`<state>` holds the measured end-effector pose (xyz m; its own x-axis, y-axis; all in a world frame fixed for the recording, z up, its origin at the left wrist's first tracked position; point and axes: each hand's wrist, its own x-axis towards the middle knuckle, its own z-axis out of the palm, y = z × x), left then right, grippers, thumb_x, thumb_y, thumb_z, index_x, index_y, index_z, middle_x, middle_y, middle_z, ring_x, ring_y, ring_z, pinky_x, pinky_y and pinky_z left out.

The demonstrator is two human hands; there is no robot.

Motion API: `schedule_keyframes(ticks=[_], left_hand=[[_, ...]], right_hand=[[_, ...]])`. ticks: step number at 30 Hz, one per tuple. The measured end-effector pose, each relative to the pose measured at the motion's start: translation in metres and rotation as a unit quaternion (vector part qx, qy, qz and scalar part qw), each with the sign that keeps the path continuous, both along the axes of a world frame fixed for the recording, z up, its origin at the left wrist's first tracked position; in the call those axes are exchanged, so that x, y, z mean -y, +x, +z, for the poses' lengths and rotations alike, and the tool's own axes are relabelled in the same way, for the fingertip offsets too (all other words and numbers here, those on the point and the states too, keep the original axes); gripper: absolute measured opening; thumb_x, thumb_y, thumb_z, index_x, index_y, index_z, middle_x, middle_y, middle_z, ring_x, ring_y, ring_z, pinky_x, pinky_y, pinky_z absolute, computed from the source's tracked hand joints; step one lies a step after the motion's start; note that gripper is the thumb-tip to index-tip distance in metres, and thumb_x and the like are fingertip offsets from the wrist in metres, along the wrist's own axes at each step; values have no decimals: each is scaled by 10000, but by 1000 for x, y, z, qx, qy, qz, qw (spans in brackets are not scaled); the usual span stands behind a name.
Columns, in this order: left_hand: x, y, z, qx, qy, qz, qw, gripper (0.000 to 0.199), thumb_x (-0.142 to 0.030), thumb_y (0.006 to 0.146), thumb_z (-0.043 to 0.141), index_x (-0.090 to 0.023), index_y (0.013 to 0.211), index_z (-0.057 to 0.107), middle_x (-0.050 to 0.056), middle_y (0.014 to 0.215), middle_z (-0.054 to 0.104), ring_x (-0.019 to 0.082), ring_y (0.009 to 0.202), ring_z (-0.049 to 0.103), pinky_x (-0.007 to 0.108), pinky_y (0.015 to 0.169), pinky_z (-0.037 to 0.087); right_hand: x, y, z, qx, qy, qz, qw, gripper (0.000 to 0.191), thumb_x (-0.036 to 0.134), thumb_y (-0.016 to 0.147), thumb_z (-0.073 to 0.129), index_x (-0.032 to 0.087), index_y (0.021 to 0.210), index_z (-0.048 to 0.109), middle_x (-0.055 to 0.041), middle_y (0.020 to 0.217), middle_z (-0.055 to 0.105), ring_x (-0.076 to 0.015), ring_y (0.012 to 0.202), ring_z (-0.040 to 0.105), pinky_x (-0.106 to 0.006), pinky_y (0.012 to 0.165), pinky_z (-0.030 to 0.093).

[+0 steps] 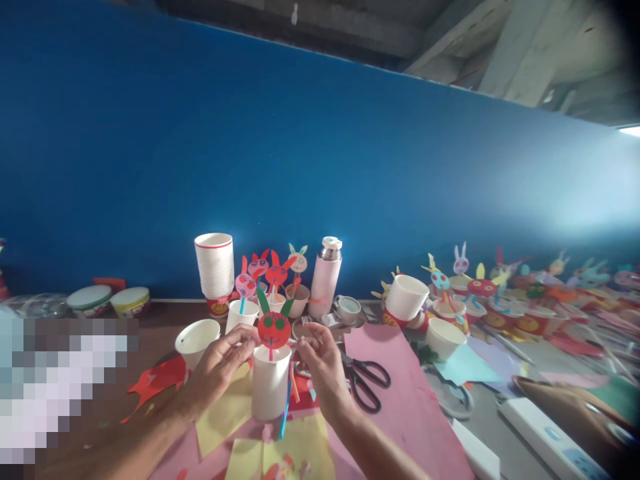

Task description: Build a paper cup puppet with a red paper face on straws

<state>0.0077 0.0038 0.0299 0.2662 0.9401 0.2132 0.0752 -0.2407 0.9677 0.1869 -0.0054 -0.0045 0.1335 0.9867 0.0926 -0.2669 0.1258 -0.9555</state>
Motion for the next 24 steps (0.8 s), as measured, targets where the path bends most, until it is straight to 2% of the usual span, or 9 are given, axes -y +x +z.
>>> schedule_keyframes(ticks=[6, 9, 11, 14, 17, 18, 21, 24], left_hand=[[8, 13, -17, 87, -124, 89, 984, 295, -483, 736, 563, -230, 884, 600, 8, 891, 661, 207, 887, 592, 249, 790, 438], [14, 19, -22, 129, -154, 142, 969, 376, -494, 702, 600, -232, 973, 607, 23, 1148, 606, 243, 1115, 503, 264, 873, 427], [14, 20, -25, 146, -153, 146, 966, 388, -478, 711, 601, -225, 1005, 608, 27, 1229, 565, 261, 1213, 413, 283, 928, 399], [12, 20, -33, 177, -160, 130, 962, 356, -433, 748, 581, -235, 1043, 602, 20, 1237, 571, 256, 1268, 343, 314, 985, 357], [12, 21, -37, 210, -178, 167, 947, 350, -378, 723, 612, -217, 1033, 616, 31, 1191, 611, 258, 1249, 379, 325, 980, 365], [13, 22, -36, 210, -176, 155, 949, 363, -365, 718, 614, -199, 1041, 618, 43, 1165, 629, 265, 1225, 411, 327, 969, 375], [20, 26, -24, 196, -193, 69, 959, 403, -353, 731, 592, -182, 1095, 595, 49, 1094, 671, 274, 1104, 534, 320, 886, 431], [26, 29, -11, 211, -217, 32, 952, 368, -343, 719, 596, -182, 1048, 627, 46, 986, 713, 258, 950, 622, 291, 769, 474]], right_hand=[[4, -6, -2, -17, -3, 10, 1000, 337, 324, 735, 603, 196, 978, 407, 58, 600, 554, -120, 549, 581, -239, 543, 476], [4, -8, -6, -9, 26, 10, 1000, 287, 267, 753, 584, 195, 970, 410, 62, 604, 542, -106, 529, 562, -238, 543, 473], [4, -9, -9, 9, 52, 3, 999, 262, 229, 766, 565, 193, 979, 416, 60, 608, 540, -98, 528, 550, -224, 535, 455], [4, -10, -12, 28, 70, -8, 997, 237, 196, 782, 537, 193, 988, 420, 60, 617, 535, -87, 519, 533, -218, 532, 441], [5, -12, -11, 20, 61, -12, 998, 238, 188, 774, 539, 195, 978, 416, 65, 624, 524, -80, 501, 521, -218, 525, 446], [5, -13, -10, 14, 57, -12, 998, 242, 189, 768, 545, 195, 973, 417, 66, 627, 522, -79, 502, 520, -216, 521, 447], [6, -16, -8, 4, 47, -7, 999, 254, 198, 755, 564, 194, 964, 419, 64, 636, 524, -77, 505, 519, -204, 507, 447], [8, -17, -6, 7, 42, -7, 999, 265, 202, 750, 572, 195, 967, 421, 64, 639, 526, -79, 498, 523, -201, 496, 444]])
